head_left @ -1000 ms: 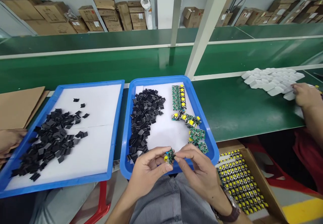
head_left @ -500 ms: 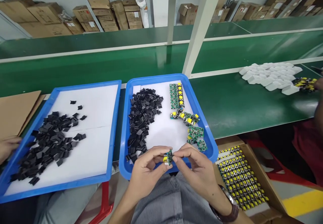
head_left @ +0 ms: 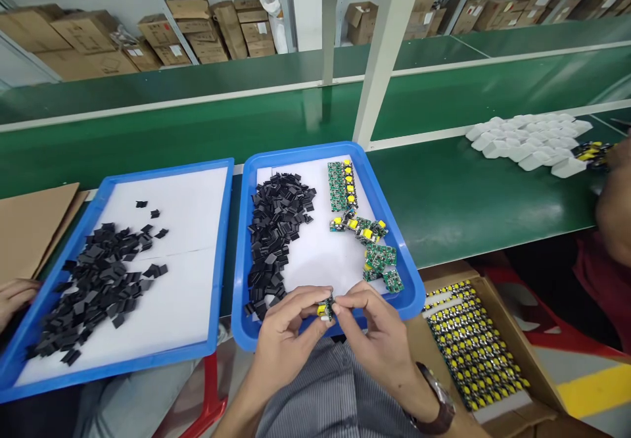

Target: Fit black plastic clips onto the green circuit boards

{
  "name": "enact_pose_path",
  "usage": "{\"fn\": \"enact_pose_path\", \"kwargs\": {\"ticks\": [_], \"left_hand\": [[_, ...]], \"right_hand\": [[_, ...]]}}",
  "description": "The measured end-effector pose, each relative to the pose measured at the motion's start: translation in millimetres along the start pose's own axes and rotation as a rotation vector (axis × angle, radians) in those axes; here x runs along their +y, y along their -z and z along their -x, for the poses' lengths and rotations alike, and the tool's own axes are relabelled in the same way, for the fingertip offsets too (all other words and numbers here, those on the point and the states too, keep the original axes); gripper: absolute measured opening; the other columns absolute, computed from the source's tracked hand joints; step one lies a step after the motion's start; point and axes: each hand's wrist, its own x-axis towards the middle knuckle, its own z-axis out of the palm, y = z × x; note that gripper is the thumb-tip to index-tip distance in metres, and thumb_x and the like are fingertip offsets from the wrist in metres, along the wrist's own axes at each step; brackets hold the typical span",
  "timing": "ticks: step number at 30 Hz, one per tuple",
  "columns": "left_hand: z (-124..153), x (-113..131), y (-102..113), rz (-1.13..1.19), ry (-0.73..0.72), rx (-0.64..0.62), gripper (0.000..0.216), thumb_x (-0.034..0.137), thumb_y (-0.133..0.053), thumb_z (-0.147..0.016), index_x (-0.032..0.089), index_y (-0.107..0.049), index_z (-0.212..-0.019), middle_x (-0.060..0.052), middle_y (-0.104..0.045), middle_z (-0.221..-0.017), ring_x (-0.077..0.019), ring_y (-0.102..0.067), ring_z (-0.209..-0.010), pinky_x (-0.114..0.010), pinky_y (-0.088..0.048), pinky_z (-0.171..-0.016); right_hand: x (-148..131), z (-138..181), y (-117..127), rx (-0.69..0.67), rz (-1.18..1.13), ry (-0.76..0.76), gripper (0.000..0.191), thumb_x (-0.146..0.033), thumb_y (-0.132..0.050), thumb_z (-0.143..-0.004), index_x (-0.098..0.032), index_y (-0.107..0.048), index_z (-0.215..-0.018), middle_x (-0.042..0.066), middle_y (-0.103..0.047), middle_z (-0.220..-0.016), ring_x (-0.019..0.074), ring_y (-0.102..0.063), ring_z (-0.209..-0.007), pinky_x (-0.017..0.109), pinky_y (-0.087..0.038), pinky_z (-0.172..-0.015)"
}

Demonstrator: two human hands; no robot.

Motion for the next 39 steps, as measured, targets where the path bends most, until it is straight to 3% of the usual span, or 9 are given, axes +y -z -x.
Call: {"fn": "enact_pose_path", "kwargs": {"ticks": [6,10,16,21,25,33,39], "left_hand": [[1,4,-5,-0.047,-0.033,0.026,0.037,0.012,-0.076,-0.092,0.032,-0.077,-0.123,-0.007,-0.074,-0.124,-0.0216,-0.072,-0.114,-0.030,-0.063,-0.095],[2,4,-9,-0.061,-0.044,0.093,0.036,0.015,-0.073,-0.095,0.032,-0.074,-0.127,-0.008,-0.066,-0.135,-0.0233,-0.068,-0.122,-0.030,-0.062,-0.096],[4,-5,-12,-0.212,-0.170,0.179,0.044,0.013,-0.070,-0.095,0.032,-0.068,-0.135,-0.007,-0.069,-0.126,-0.0202,-0.070,-0.111,-0.028,-0.061,-0.089],[5,-7,-16,-0.295,-0.282,0.184,0.048,0.006,-0.069,-0.094,0.030,-0.067,-0.135,-0.005,-0.070,-0.116,-0.0169,-0.070,-0.103,-0.026,-0.061,-0.085],[6,-8,-18,-0.310,-0.282,0.202,0.048,0.005,-0.070,-0.093,0.028,-0.067,-0.134,-0.004,-0.070,-0.111,-0.0150,-0.069,-0.095,-0.027,-0.060,-0.084],[7,-6,-21,-0.338,-0.328,0.268,0.049,0.000,-0.068,-0.090,0.026,-0.068,-0.132,-0.004,-0.070,-0.109,-0.0156,-0.069,-0.097,-0.027,-0.058,-0.086],[6,-6,-20,-0.314,-0.351,0.271,0.043,0.005,-0.070,-0.093,0.025,-0.068,-0.131,-0.004,-0.069,-0.107,-0.0152,-0.069,-0.095,-0.026,-0.060,-0.084]], "right_hand": [[-2,-5,4,-0.025,-0.066,-0.026,0.017,-0.012,-0.065,-0.099,-0.026,-0.074,-0.102,0.000,-0.065,-0.083,0.0153,-0.064,-0.076,0.028,-0.052,-0.069],[-2,-6,8,-0.074,-0.137,-0.102,0.024,-0.018,-0.071,-0.097,-0.029,-0.076,-0.118,0.004,-0.070,-0.100,0.0178,-0.069,-0.088,0.031,-0.058,-0.077],[-3,1,8,-0.091,-0.050,-0.059,0.036,-0.015,-0.070,-0.097,-0.031,-0.073,-0.129,0.005,-0.070,-0.107,0.0180,-0.070,-0.093,0.032,-0.060,-0.084],[-3,1,12,-0.118,-0.071,-0.106,0.031,-0.014,-0.070,-0.098,-0.034,-0.077,-0.120,0.004,-0.072,-0.109,0.0179,-0.070,-0.099,0.030,-0.060,-0.085],[-2,-1,15,-0.150,-0.096,-0.136,0.027,-0.014,-0.069,-0.099,-0.033,-0.077,-0.116,0.004,-0.072,-0.108,0.0189,-0.069,-0.101,0.032,-0.059,-0.086],[-4,-5,12,-0.212,-0.002,-0.077,0.022,-0.013,-0.067,-0.099,-0.029,-0.078,-0.109,0.004,-0.070,-0.097,0.0182,-0.068,-0.093,0.031,-0.057,-0.081],[-6,-6,8,-0.234,0.032,-0.029,0.025,-0.015,-0.074,-0.093,-0.028,-0.075,-0.115,0.005,-0.070,-0.102,0.0201,-0.068,-0.096,0.033,-0.058,-0.083]]}}
